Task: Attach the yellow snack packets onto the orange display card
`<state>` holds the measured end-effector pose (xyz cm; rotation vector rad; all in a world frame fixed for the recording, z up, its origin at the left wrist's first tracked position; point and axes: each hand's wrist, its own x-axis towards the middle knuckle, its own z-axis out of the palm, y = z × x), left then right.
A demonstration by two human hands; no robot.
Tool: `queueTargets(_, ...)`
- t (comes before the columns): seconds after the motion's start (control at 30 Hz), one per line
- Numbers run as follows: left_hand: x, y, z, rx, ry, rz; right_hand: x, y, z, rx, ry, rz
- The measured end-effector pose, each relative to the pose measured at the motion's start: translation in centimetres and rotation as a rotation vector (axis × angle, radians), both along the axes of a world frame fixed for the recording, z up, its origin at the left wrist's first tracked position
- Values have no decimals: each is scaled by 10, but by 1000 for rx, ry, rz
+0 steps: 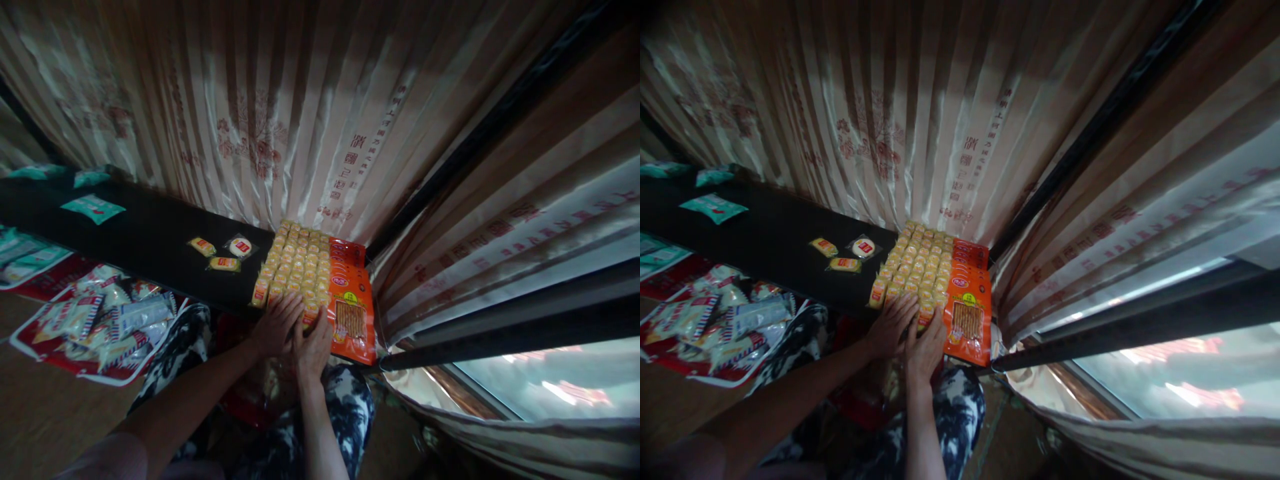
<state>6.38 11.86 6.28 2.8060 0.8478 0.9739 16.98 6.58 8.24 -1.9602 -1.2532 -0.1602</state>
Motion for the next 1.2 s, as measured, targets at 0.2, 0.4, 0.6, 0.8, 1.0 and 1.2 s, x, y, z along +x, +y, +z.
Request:
queueTargets(0.2, -1, -1, -1, -16, 12, -9, 0, 5, -5, -1, 43, 91)
queueTargets(0.4, 0, -1, -1, 2, 25, -12, 1, 2, -10, 14, 116, 123)
queueTargets(0.6, 1, -2, 1, 6, 10, 27, -1, -2, -11, 17, 152, 133)
queueTargets(0.8, 1, -2, -2, 14, 25, 55, -1, -4, -15, 60, 120, 129)
queueTargets(1.0, 0, -2, 0, 21, 38, 45, -3, -9, -20, 60, 39, 68)
queueTargets(1.2, -1, -3, 5, -1, 40, 28, -4, -17, -21, 55, 46, 60)
